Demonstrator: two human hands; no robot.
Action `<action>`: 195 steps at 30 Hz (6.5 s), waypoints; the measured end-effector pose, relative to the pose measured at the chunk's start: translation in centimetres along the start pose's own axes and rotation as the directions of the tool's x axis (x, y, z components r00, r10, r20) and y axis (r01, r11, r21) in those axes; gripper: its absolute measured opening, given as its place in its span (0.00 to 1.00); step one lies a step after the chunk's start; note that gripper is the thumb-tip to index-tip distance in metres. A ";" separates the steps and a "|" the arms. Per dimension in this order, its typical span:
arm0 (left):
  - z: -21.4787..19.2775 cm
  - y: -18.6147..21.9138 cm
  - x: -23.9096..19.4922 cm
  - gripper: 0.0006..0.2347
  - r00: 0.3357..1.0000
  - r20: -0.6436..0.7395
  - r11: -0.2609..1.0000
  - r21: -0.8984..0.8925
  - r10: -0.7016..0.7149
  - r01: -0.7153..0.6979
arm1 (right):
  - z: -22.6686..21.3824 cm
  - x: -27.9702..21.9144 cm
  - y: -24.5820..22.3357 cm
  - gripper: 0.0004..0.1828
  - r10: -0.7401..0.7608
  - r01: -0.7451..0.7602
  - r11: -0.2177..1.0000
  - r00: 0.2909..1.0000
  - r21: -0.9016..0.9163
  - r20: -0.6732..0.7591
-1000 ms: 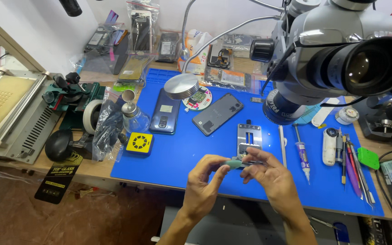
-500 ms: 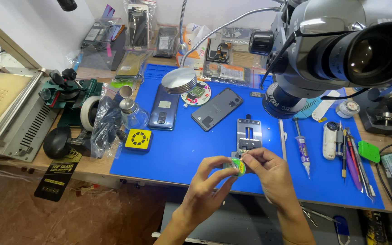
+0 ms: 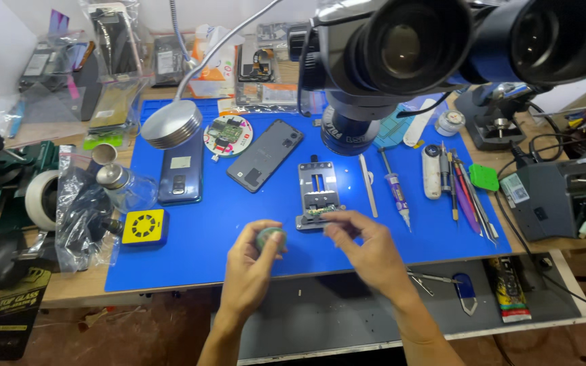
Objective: The person works on a small circuit board secured in a metal clamp on a blue mat. They use a soldering iron to apply heat to the board's components while holding a spool of solder wire. The person manipulates the solder wire and the iron to work on specific points on the circuit board.
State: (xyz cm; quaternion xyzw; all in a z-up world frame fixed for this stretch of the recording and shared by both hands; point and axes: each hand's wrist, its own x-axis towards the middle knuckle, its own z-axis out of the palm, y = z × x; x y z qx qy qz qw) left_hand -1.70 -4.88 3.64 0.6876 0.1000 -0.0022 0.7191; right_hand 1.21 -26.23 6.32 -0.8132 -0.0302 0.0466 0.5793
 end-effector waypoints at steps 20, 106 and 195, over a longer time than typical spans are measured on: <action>-2.1 -1.4 1.5 0.09 0.988 -0.123 0.954 0.296 0.096 -0.056 | -15.3 2.8 12.8 0.15 -0.353 -0.252 0.565 0.787 -0.786 -0.506; -2.8 2.2 -2.0 0.07 0.999 -0.048 1.000 0.005 0.014 -0.013 | 7.5 -1.1 -0.8 0.21 0.110 -0.242 0.884 0.940 0.400 0.324; 1.6 -2.5 2.3 0.07 0.989 -0.104 0.990 0.106 0.108 -0.097 | 0.3 1.1 7.3 0.29 -0.458 0.307 0.751 0.880 -0.585 -0.126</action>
